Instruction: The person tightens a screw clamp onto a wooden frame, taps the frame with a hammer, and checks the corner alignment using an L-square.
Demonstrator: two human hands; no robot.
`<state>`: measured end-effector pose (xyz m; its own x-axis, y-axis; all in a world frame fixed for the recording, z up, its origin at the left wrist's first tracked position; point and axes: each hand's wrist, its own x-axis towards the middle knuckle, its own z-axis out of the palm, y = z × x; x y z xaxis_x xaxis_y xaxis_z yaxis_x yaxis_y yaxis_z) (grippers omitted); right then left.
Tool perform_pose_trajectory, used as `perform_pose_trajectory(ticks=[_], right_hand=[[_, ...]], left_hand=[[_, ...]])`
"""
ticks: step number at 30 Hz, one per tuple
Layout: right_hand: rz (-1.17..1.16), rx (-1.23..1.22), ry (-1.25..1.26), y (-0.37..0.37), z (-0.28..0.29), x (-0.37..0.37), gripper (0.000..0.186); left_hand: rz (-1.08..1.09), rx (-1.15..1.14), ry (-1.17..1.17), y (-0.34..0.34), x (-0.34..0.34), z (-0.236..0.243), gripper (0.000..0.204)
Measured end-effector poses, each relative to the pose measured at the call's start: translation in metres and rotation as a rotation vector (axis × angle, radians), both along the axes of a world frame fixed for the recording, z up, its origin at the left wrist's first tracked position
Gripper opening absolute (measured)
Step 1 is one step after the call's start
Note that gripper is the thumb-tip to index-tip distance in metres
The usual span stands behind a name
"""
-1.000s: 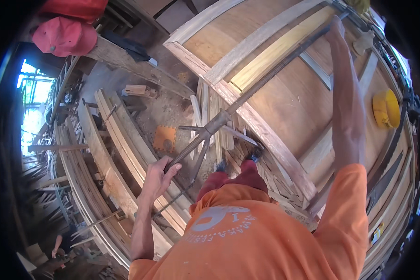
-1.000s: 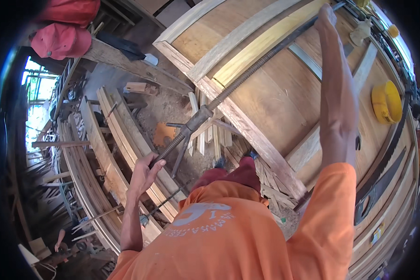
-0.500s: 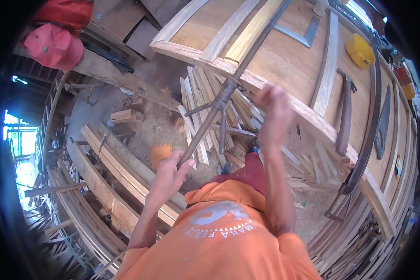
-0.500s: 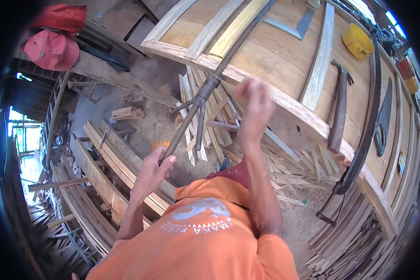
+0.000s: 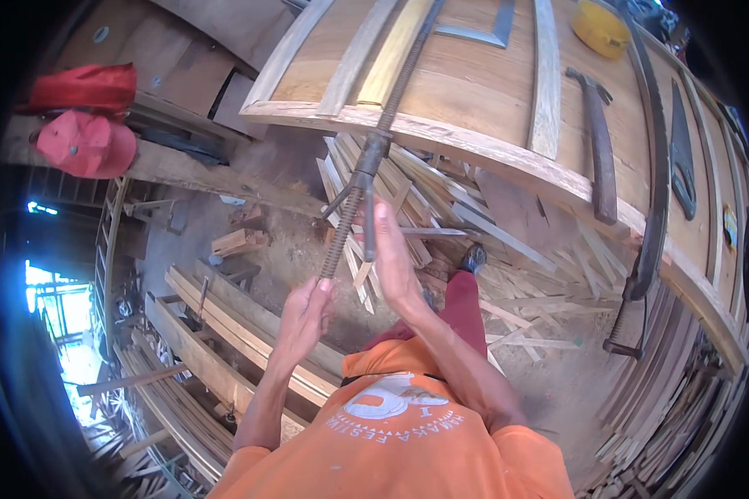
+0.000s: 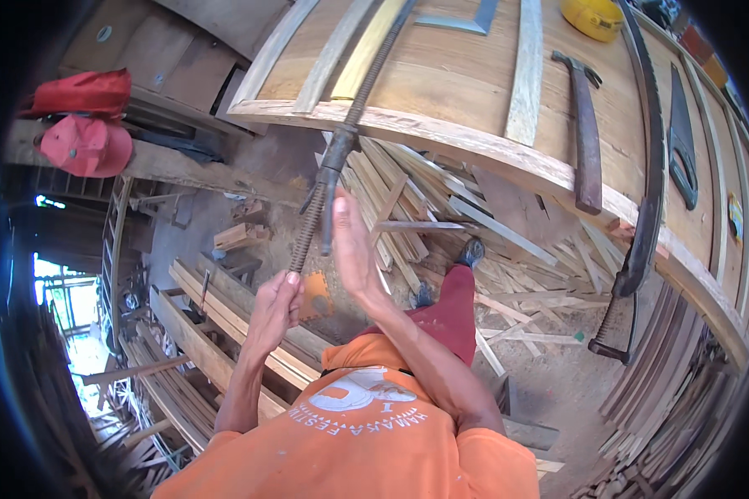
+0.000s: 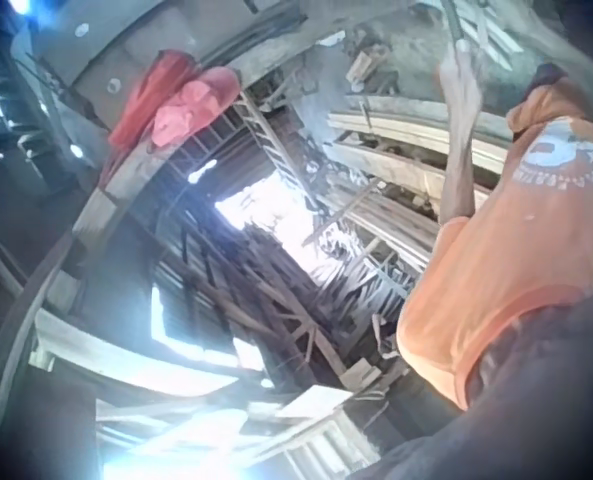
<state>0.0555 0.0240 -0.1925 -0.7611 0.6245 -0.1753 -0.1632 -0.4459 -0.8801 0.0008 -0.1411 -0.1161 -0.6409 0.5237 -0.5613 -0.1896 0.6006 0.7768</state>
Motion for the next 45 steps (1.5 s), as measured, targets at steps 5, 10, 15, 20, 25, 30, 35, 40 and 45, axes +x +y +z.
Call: perform_pose_trajectory(ticks=[5,10,15,20,25,30,35,40,45], right_hand=[[-0.050,0.079,-0.024,0.004,0.019,-0.011,0.086],[-0.077,0.027,-0.206,0.012,0.020,-0.012,0.095],[-0.012,0.009,-0.040,0.014,0.023,-0.020,0.100],[0.022,0.007,-0.047,0.013,0.046,-0.026,0.101],[0.055,0.012,0.002,0.017,0.036,-0.043,0.096],[0.116,0.015,-0.013,0.023,0.039,-0.043,0.087],[0.145,-0.027,-0.001,0.027,0.051,-0.043,0.080],[0.225,-0.062,-0.021,0.027,0.048,-0.036,0.080],[0.332,-0.136,0.068,0.036,0.023,-0.032,0.078]], left_hand=[[0.016,0.014,-0.076,-0.001,-0.009,-0.009,0.040],[0.033,0.013,-0.083,-0.003,-0.011,-0.013,0.040],[0.041,0.036,-0.153,0.000,-0.015,-0.010,0.041],[0.030,0.024,-0.107,-0.004,-0.021,-0.016,0.044],[0.013,0.033,-0.092,-0.001,-0.034,-0.012,0.044],[0.004,0.013,-0.037,-0.002,-0.039,-0.018,0.040],[-0.023,0.025,-0.038,0.001,-0.042,-0.012,0.039],[-0.019,0.041,-0.042,-0.004,-0.043,-0.007,0.038],[0.018,0.038,-0.107,-0.005,-0.046,-0.008,0.037]])
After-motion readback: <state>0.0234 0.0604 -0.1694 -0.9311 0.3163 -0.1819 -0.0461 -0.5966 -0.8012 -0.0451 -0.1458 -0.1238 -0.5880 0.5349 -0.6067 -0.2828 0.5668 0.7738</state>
